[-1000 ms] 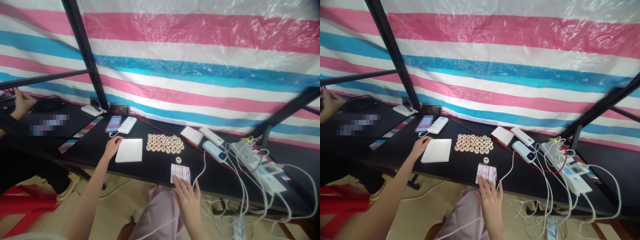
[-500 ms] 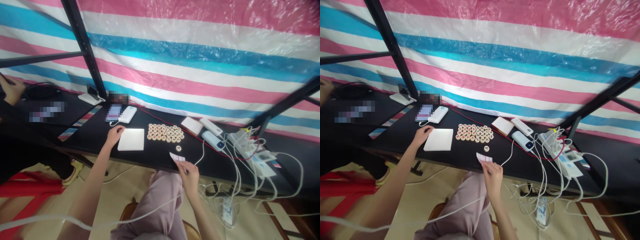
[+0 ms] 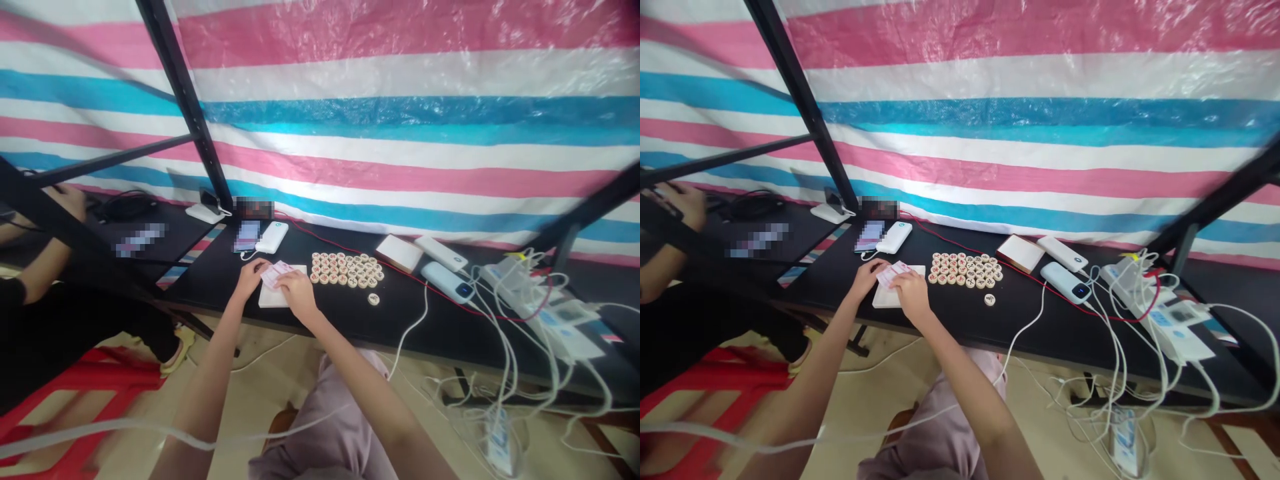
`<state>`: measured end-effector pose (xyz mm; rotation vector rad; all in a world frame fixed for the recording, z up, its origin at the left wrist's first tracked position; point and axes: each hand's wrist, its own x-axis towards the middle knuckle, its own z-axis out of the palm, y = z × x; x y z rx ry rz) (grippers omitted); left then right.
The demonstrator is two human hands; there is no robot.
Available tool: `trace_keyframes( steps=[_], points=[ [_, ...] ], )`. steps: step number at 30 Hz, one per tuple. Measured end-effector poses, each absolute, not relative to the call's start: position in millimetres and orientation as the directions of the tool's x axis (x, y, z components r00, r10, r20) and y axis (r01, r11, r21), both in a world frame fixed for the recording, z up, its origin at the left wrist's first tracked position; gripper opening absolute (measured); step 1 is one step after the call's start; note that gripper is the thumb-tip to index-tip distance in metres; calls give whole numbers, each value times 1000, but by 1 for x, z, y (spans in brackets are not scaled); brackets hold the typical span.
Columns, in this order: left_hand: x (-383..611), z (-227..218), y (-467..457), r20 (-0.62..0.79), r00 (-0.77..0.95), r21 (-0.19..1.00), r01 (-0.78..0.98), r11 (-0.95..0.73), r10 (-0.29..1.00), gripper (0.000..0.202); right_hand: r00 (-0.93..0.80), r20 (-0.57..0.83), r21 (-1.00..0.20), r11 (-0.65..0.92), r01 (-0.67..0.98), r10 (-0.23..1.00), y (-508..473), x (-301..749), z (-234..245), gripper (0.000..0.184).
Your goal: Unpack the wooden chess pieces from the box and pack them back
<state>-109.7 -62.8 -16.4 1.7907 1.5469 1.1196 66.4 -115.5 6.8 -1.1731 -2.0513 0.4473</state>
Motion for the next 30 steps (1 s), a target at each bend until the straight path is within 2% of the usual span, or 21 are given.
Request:
trace_keyframes(
  steps=[3, 7, 10, 15, 19, 22, 25, 28, 30],
  points=[
    [-109, -17, -62, 248, 15, 821, 527, -218, 969, 27, -384, 374, -639, 534, 553, 845, -111, 74, -5, 32],
    [-109, -20, -60, 244, 53, 813, 533, -234, 968, 23, -574, 357, -645, 639, 419, 737, -109, 95, -4, 36],
    [-110, -22, -58, 247, 63, 794, 558, -240, 967, 22, -627, 363, -639, 673, 371, 690, -109, 106, -2, 35],
    [-110, -22, -58, 223, 59, 786, 580, -215, 973, 22, -609, 368, -575, 687, 445, 703, -110, 112, -3, 37],
    [-109, -20, -59, 220, 77, 796, 562, -224, 972, 22, -612, 394, -472, 722, 506, 686, -117, 114, 0, 37],
    [-109, -18, -61, 220, 85, 801, 553, -230, 972, 23, -570, 464, -383, 733, 562, 678, -137, 123, 5, 35],
    [-109, -18, -62, 208, 98, 805, 548, -227, 973, 24, -392, 541, -324, 614, 720, 745, -161, 149, 5, 37],
    [-110, -18, -61, 198, 140, 801, 547, -243, 970, 24, -99, 548, -300, 307, 903, 830, -177, 188, -3, 35],
    [-110, -17, -61, 197, 174, 798, 543, -261, 965, 24, 20, 519, -261, 136, 956, 855, -181, 215, -10, 33]
  ],
)
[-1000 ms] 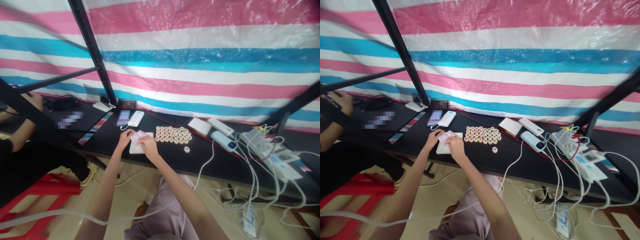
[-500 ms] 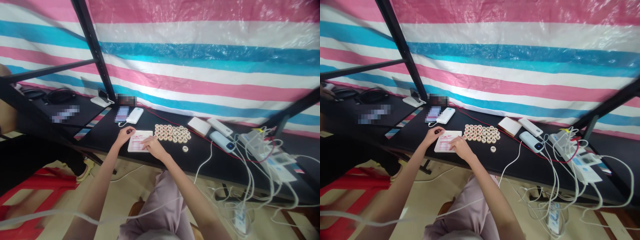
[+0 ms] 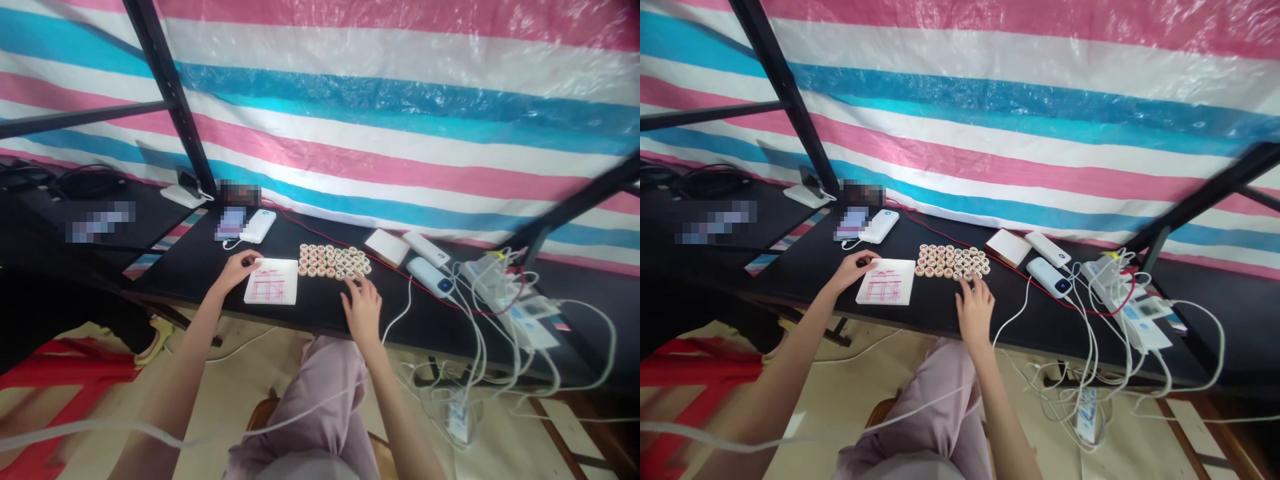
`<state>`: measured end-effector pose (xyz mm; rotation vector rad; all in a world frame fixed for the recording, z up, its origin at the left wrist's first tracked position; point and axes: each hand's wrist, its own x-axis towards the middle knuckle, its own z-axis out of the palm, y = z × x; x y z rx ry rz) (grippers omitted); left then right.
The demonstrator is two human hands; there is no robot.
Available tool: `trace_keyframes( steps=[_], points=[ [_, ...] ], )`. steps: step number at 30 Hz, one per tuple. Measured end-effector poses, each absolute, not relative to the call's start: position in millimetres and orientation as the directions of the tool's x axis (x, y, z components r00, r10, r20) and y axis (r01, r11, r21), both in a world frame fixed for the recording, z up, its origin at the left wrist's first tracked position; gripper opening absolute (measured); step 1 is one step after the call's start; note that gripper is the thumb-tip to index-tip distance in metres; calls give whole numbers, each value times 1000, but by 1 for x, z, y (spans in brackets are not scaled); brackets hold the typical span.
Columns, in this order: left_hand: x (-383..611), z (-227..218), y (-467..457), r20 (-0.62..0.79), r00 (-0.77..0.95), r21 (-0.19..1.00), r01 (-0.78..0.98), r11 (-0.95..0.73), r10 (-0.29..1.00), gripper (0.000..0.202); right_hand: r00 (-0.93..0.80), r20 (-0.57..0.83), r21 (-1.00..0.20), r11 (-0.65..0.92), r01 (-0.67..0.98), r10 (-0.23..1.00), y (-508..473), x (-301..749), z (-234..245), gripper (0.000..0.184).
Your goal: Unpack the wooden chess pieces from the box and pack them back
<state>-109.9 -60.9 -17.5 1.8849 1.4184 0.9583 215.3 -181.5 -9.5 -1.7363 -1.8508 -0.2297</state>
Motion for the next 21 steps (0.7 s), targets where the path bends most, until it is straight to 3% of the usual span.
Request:
trace_keyframes(
  steps=[3, 5, 11, 14, 18, 21],
  points=[
    [-109, -16, -61, 179, 219, 809, 523, -270, 959, 25, 3, 440, -228, 108, 968, 898, -184, 247, -20, 27],
    [-108, -15, -61, 168, 229, 816, 514, -265, 959, 26, -26, 419, -273, 153, 950, 907, -185, 258, -25, 28],
    [-106, -13, -63, 177, 208, 824, 503, -260, 962, 25, 49, 454, -652, 294, 699, 890, -175, 241, -15, 22],
    [-105, -12, -64, 172, 196, 825, 507, -249, 966, 25, 15, 453, -766, 380, 519, 892, -155, 195, -3, 18],
    [-104, -10, -66, 166, 169, 839, 494, -230, 971, 25, -256, 431, -769, 501, 398, 865, -121, 118, 5, 12],
    [-104, -10, -67, 171, 155, 858, 461, -225, 973, 24, -388, 398, -701, 548, 456, 832, -101, 80, 3, 9]
  ],
)
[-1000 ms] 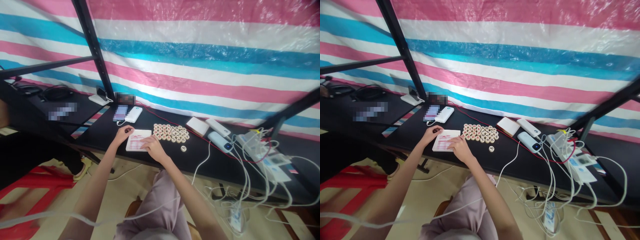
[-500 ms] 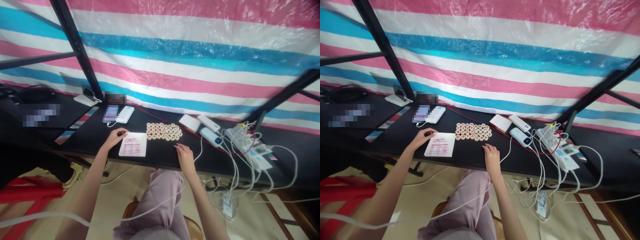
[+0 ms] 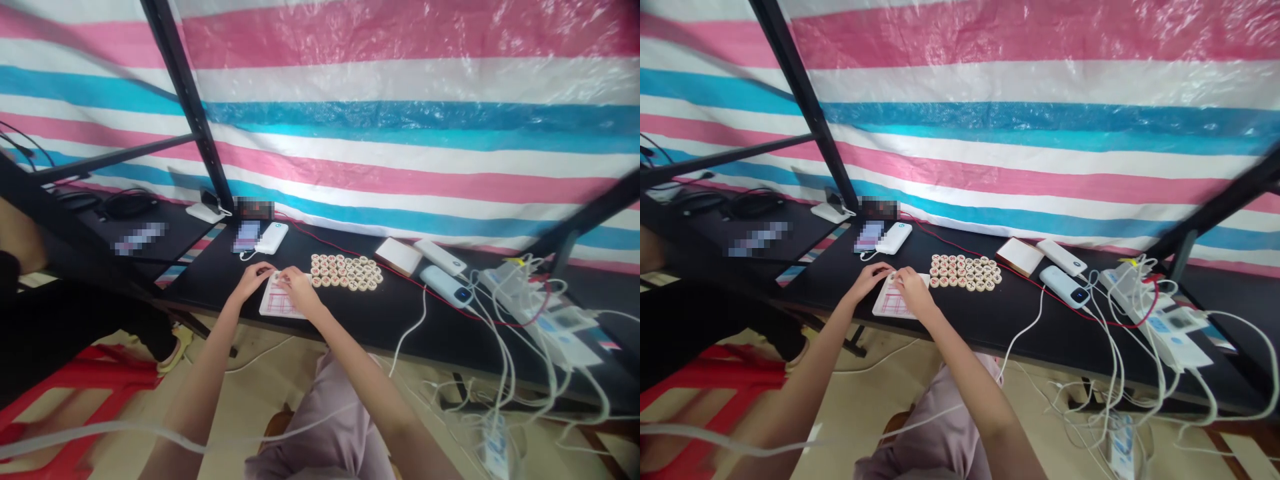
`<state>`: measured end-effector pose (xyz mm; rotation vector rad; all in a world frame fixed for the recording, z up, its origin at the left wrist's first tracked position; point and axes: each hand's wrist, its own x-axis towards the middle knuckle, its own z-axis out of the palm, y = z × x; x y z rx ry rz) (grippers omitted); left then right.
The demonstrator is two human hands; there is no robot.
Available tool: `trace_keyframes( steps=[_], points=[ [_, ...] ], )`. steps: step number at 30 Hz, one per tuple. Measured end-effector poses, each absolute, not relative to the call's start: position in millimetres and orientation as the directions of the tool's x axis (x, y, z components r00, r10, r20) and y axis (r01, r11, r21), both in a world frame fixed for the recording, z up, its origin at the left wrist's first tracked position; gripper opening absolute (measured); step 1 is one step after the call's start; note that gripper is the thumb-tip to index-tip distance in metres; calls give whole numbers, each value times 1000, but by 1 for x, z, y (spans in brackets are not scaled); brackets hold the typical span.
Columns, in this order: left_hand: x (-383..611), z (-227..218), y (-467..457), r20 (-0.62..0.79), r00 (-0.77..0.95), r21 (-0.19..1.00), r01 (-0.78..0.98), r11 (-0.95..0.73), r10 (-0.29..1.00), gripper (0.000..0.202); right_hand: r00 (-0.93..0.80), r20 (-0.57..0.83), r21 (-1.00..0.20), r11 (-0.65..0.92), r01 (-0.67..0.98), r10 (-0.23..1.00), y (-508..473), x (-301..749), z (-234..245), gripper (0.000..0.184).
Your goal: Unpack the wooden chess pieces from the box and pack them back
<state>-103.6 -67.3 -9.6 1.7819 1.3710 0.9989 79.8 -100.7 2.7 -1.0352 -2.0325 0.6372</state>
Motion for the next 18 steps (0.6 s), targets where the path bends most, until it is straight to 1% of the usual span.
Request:
trace_keyframes(
  steps=[2, 4, 8, 10, 12, 18],
  points=[
    [-104, -9, -68, 183, 145, 862, 453, -230, 972, 24, -447, 360, -640, 565, 521, 819, -94, 69, 0, 10],
    [-104, -9, -68, 184, 149, 867, 442, -232, 972, 25, -496, 348, -563, 600, 568, 796, -93, 68, -3, 16],
    [-104, -10, -67, 177, 175, 875, 422, -236, 968, 24, -531, 391, -340, 654, 676, 752, -103, 76, -1, 20],
    [-105, -12, -66, 179, 174, 876, 419, -237, 968, 25, -530, 392, -269, 645, 716, 752, -108, 79, 2, 22],
    [-105, -14, -65, 181, 172, 877, 418, -238, 968, 25, -538, 382, -245, 644, 725, 751, -111, 80, 4, 23],
    [-108, -15, -64, 204, 175, 869, 420, -260, 963, 27, -537, 369, -249, 638, 729, 758, -113, 82, 4, 25]
  ],
)
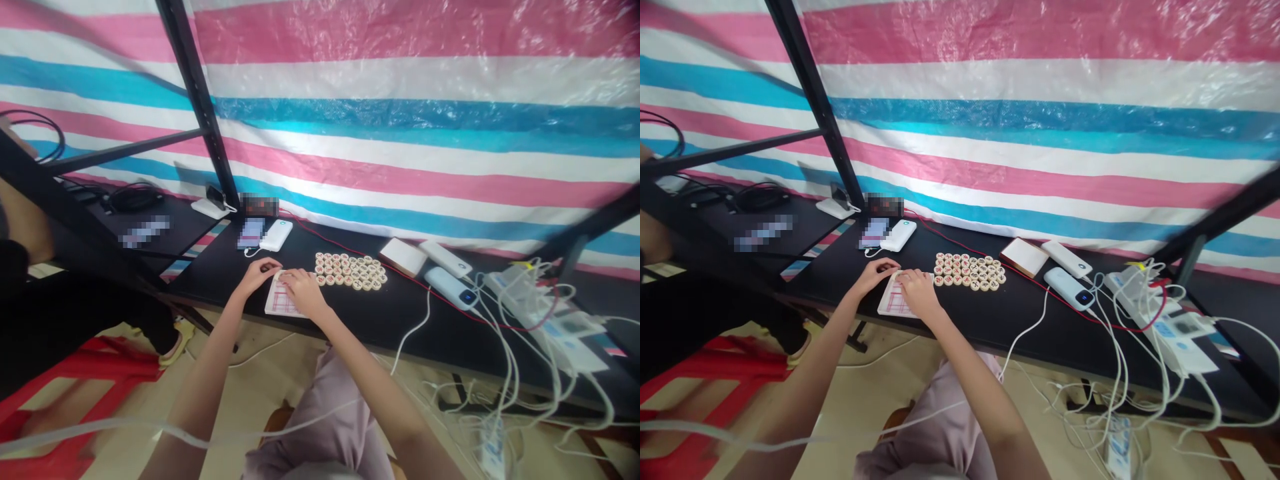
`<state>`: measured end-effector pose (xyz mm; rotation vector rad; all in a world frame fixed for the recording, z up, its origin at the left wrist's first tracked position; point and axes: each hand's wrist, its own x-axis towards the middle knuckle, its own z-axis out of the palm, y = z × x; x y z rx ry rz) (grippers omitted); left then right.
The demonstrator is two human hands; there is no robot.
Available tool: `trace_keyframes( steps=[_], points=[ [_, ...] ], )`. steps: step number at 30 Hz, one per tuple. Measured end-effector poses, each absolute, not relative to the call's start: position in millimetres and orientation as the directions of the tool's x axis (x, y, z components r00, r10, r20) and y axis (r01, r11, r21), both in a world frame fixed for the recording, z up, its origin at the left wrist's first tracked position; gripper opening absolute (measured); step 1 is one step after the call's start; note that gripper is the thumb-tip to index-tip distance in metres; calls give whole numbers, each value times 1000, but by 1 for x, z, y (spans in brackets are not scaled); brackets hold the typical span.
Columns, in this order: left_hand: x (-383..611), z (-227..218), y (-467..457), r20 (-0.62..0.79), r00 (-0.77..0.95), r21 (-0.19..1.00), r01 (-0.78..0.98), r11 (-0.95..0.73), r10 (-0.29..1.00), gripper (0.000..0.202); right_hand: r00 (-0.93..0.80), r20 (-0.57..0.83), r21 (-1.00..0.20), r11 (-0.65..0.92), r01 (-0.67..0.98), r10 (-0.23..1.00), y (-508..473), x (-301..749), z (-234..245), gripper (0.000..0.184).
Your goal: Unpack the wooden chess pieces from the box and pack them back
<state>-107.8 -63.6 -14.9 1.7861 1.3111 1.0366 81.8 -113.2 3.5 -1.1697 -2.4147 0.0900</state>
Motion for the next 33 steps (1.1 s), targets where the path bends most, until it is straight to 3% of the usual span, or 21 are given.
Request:
trace_keyframes(
  steps=[7, 18, 33],
  points=[
    [-107, -14, -62, 205, 144, 866, 433, -248, 968, 28, -527, 354, -186, 611, 770, 773, -113, 82, 7, 28],
    [-110, -17, -61, 208, 189, 847, 455, -273, 960, 33, -416, 369, -203, 509, 836, 831, -94, 69, 8, 31],
    [-109, -17, -61, 208, 171, 893, 369, -259, 963, 26, -553, 455, -31, 633, 774, 698, -92, 61, 12, 19]
  ],
)
